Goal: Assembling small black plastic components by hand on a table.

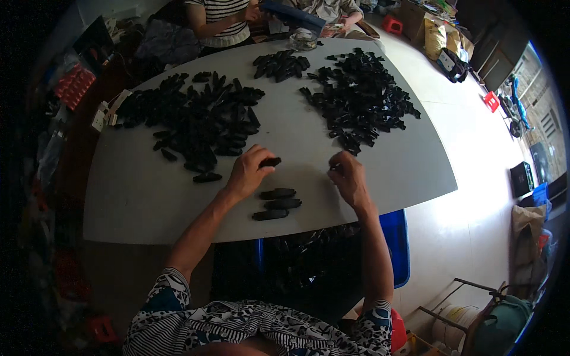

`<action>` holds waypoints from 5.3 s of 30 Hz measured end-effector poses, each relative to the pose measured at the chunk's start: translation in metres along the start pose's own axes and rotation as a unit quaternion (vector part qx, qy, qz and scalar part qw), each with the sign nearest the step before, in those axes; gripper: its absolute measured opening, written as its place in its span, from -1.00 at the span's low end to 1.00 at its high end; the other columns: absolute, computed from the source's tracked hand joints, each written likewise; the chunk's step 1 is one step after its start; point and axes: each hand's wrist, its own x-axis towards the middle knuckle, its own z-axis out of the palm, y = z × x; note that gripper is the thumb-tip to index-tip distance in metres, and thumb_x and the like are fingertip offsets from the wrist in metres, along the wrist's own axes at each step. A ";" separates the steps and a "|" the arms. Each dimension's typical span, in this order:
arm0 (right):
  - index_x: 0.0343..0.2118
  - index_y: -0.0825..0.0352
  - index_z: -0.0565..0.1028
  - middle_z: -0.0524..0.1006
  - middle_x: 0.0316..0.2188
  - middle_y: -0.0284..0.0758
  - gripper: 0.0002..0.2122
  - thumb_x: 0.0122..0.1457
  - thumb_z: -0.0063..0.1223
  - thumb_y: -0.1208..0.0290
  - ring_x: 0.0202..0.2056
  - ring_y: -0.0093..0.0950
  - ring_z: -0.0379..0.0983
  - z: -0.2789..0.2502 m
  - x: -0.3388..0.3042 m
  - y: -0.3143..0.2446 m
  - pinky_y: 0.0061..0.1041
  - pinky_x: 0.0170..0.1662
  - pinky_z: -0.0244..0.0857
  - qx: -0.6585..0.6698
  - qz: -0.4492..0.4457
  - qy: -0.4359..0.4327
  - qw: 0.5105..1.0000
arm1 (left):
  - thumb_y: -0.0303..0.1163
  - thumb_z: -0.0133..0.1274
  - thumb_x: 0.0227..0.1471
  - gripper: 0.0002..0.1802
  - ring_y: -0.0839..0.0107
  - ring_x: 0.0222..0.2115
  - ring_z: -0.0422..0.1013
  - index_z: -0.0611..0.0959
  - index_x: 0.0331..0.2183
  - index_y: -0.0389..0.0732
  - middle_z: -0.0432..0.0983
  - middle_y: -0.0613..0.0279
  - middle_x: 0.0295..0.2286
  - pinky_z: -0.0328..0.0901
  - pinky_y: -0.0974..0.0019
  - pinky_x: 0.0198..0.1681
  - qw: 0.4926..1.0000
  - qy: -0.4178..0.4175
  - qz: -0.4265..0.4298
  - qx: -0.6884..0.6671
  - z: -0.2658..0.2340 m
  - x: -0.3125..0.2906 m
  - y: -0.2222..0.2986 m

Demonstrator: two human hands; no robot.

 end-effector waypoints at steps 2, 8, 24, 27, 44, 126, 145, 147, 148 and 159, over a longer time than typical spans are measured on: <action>-0.32 0.39 0.46 0.45 -0.37 -0.26 -0.82 -0.05 0.11 0.61 -0.30 -0.41 0.45 0.019 0.005 -0.011 -0.43 -0.28 0.34 0.010 -0.070 -0.009 0.997 | -0.62 0.13 -0.02 -0.70 0.44 -0.50 0.42 0.60 -0.17 -0.21 0.38 0.29 -0.40 0.38 0.36 -0.35 0.975 0.026 -0.108 -0.194 -0.004 0.008 0.008; -0.33 0.39 0.49 0.45 -0.37 -0.24 -0.82 -0.06 0.12 0.60 -0.35 -0.35 0.45 0.036 0.015 -0.002 -0.42 -0.28 0.34 -0.058 -0.113 -0.029 0.991 | -0.60 -0.01 0.11 -0.66 0.54 -0.50 0.42 0.55 -0.04 -0.23 0.43 0.30 -0.45 0.41 0.42 -0.38 0.847 0.011 -0.149 -0.510 0.008 0.015 -0.011; -0.33 0.42 0.48 0.47 -0.35 -0.19 -0.84 -0.01 0.15 0.56 -0.36 -0.22 0.47 0.064 0.023 -0.032 -0.34 -0.27 0.32 -0.071 -0.139 -0.040 0.987 | -0.57 0.35 -0.27 -0.68 0.35 -0.37 0.41 0.73 -0.33 -0.16 0.43 0.27 -0.39 0.35 0.29 -0.30 0.997 0.054 -0.049 0.016 0.015 -0.007 -0.016; -0.31 0.39 0.50 0.48 -0.33 -0.21 -0.83 -0.01 0.16 0.55 -0.33 -0.22 0.48 0.073 0.030 -0.030 -0.33 -0.25 0.34 -0.095 -0.147 -0.047 0.983 | -0.58 0.35 -0.29 -0.68 0.31 -0.35 0.41 0.73 -0.34 -0.17 0.43 0.24 -0.39 0.35 0.27 -0.28 0.997 0.050 -0.051 -0.004 0.015 -0.009 -0.016; -0.33 0.37 0.49 0.46 -0.35 -0.21 -0.87 0.01 0.11 0.54 -0.35 -0.17 0.46 0.052 0.024 -0.020 -0.29 -0.28 0.33 -0.166 -0.119 -0.005 0.979 | -0.54 0.31 -0.19 -0.66 0.20 -0.24 0.38 0.61 -0.27 -0.26 0.38 0.12 -0.30 0.35 0.17 -0.20 0.996 0.067 0.040 0.045 0.024 -0.006 -0.009; -0.44 0.43 0.40 0.40 -0.43 -0.19 -0.88 -0.03 0.13 0.60 -0.41 -0.16 0.43 0.081 0.050 -0.033 -0.26 -0.34 0.32 -0.197 -0.278 -0.150 0.928 | -0.71 0.24 -0.33 -0.79 0.13 -0.33 0.41 0.58 -0.51 -0.35 0.45 0.14 -0.45 0.32 0.15 -0.29 0.993 0.083 0.040 -0.076 0.020 -0.005 -0.023; -0.34 0.38 0.46 0.42 -0.30 -0.14 -0.86 -0.02 0.01 0.61 -0.27 -0.08 0.45 0.003 0.188 0.013 -0.16 -0.26 0.32 -0.474 -0.212 0.128 0.845 | -0.58 0.15 -0.15 -0.92 0.26 -0.32 0.33 0.55 -0.55 -0.28 0.31 0.21 -0.42 0.34 0.27 -0.28 0.975 0.081 -0.009 0.207 -0.022 0.008 -0.055; -0.35 0.39 0.47 0.44 -0.29 -0.13 -0.88 0.01 -0.02 0.61 -0.26 -0.08 0.45 0.009 0.187 0.018 -0.17 -0.24 0.35 -0.462 -0.187 0.095 0.862 | -0.65 0.29 -0.31 -0.72 0.27 -0.33 0.34 0.65 -0.40 -0.29 0.38 0.25 -0.41 0.35 0.26 -0.30 0.981 0.094 0.066 0.156 -0.004 0.018 -0.047; -0.37 0.39 0.47 0.46 -0.27 -0.12 -0.91 0.04 -0.04 0.60 -0.26 -0.07 0.46 0.016 0.186 0.017 -0.19 -0.22 0.39 -0.444 -0.165 0.062 0.878 | -0.65 0.29 -0.29 -0.71 0.26 -0.33 0.34 0.63 -0.38 -0.27 0.40 0.26 -0.42 0.34 0.24 -0.29 0.985 0.091 0.068 0.128 0.002 0.021 -0.040; -0.32 0.31 0.44 0.48 -0.38 -0.23 -0.86 0.03 0.10 0.50 -0.28 -0.16 0.47 0.031 0.155 0.013 -0.23 -0.28 0.33 -0.416 -0.196 0.032 0.887 | -0.58 0.33 -0.26 -0.57 0.20 -0.20 0.36 0.59 -0.24 -0.25 0.41 0.19 -0.30 0.33 0.20 -0.12 0.997 0.077 0.004 -0.024 0.016 0.023 -0.040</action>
